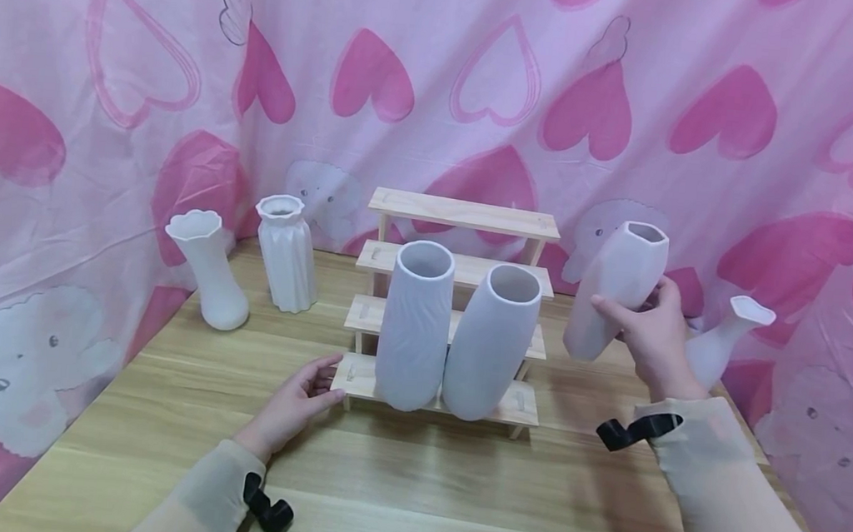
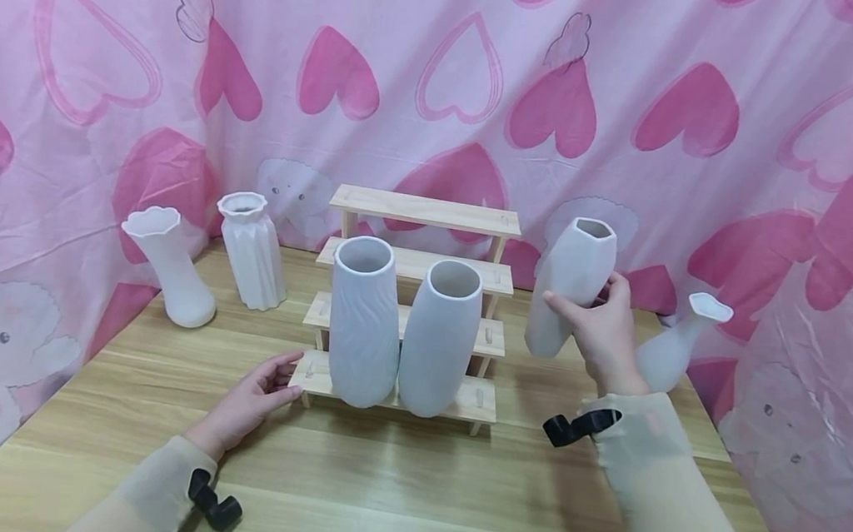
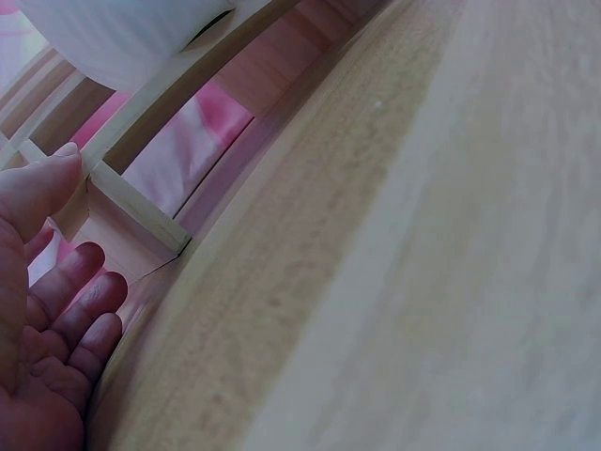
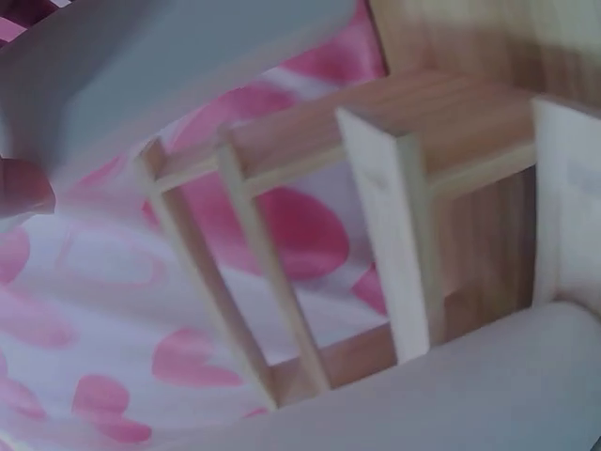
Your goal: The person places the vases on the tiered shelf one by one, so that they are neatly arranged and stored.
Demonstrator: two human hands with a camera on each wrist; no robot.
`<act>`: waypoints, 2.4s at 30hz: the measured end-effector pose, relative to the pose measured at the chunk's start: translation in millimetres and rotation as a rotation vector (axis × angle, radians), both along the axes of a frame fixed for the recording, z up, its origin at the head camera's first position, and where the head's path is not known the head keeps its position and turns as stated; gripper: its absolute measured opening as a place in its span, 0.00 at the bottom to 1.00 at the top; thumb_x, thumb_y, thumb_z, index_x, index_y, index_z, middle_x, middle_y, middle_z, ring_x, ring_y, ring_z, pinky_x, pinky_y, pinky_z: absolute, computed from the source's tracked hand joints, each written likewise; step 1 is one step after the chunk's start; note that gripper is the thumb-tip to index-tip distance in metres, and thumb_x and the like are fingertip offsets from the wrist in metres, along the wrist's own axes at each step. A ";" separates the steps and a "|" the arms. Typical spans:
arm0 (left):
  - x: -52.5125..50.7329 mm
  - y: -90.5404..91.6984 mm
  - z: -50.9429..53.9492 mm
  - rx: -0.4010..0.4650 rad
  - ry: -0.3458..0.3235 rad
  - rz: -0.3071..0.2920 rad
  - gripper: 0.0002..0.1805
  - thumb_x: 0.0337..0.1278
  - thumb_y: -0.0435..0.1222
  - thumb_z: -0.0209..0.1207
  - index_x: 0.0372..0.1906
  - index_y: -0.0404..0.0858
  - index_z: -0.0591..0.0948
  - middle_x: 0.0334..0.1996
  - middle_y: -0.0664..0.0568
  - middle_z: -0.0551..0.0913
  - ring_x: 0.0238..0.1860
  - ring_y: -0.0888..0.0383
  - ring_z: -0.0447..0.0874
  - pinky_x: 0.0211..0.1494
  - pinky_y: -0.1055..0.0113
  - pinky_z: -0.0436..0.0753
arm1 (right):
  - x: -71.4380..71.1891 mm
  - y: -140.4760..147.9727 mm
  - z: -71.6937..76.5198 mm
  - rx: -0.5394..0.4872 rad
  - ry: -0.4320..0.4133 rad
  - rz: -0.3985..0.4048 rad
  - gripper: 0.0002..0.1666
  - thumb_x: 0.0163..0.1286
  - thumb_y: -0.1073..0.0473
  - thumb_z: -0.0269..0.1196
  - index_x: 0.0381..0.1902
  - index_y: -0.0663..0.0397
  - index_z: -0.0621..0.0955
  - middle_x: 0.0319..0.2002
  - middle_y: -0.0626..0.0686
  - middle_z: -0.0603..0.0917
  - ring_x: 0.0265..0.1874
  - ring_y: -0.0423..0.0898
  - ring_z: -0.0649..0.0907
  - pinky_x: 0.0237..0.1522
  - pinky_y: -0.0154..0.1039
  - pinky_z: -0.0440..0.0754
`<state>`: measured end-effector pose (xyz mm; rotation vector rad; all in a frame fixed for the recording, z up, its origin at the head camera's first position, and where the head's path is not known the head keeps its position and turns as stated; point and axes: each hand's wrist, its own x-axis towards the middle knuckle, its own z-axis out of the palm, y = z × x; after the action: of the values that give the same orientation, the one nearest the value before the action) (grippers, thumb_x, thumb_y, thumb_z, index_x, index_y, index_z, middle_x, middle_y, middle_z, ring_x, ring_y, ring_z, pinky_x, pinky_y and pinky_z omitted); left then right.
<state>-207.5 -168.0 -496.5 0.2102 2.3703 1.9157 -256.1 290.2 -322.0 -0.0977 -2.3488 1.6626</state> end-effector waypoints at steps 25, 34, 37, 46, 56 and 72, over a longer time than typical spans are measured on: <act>-0.4 0.0 -0.5 -0.051 -0.018 0.033 0.35 0.57 0.38 0.65 0.69 0.42 0.67 0.54 0.45 0.74 0.56 0.50 0.72 0.60 0.60 0.72 | 1.1 -46.5 25.8 -0.187 0.077 0.346 0.41 0.60 0.64 0.69 0.64 0.50 0.57 0.54 0.56 0.71 0.49 0.47 0.77 0.39 0.39 0.83; 0.2 0.5 0.1 -0.063 -0.011 0.038 0.34 0.57 0.38 0.65 0.68 0.42 0.67 0.54 0.44 0.75 0.55 0.51 0.73 0.60 0.60 0.72 | -6.0 -59.1 18.3 -0.185 0.051 0.425 0.38 0.62 0.66 0.66 0.63 0.51 0.58 0.55 0.58 0.71 0.50 0.48 0.77 0.41 0.42 0.83; -0.3 0.4 -0.9 -0.063 -0.002 0.030 0.34 0.58 0.38 0.65 0.69 0.40 0.66 0.55 0.43 0.75 0.54 0.51 0.73 0.60 0.62 0.72 | -7.4 -63.3 17.4 -0.182 0.043 0.428 0.38 0.62 0.67 0.66 0.63 0.51 0.58 0.55 0.58 0.71 0.50 0.48 0.77 0.42 0.43 0.83; -0.3 -0.4 -1.7 -0.057 0.008 0.032 0.35 0.58 0.39 0.65 0.69 0.40 0.66 0.54 0.42 0.75 0.53 0.51 0.73 0.57 0.66 0.73 | -13.5 -70.0 11.7 -0.161 0.037 0.426 0.41 0.62 0.67 0.65 0.67 0.54 0.56 0.57 0.60 0.70 0.53 0.51 0.75 0.43 0.44 0.83; 0.1 0.1 -1.1 -0.050 0.009 0.021 0.34 0.59 0.37 0.64 0.69 0.40 0.66 0.55 0.42 0.74 0.55 0.51 0.72 0.59 0.66 0.72 | -17.2 -75.4 7.5 -0.149 0.041 0.432 0.41 0.62 0.68 0.64 0.67 0.56 0.55 0.56 0.60 0.70 0.50 0.50 0.75 0.41 0.43 0.83; 1.0 1.4 2.5 -0.031 0.005 0.011 0.34 0.60 0.34 0.63 0.70 0.39 0.65 0.55 0.42 0.74 0.55 0.51 0.72 0.59 0.66 0.72 | -18.4 -76.7 7.6 -0.138 0.016 0.436 0.44 0.62 0.67 0.64 0.71 0.53 0.56 0.59 0.60 0.70 0.53 0.50 0.74 0.45 0.43 0.81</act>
<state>-206.5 -166.6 -494.1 0.1999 2.4077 1.8843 -274.6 213.5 -314.5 0.4302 -2.3591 2.0055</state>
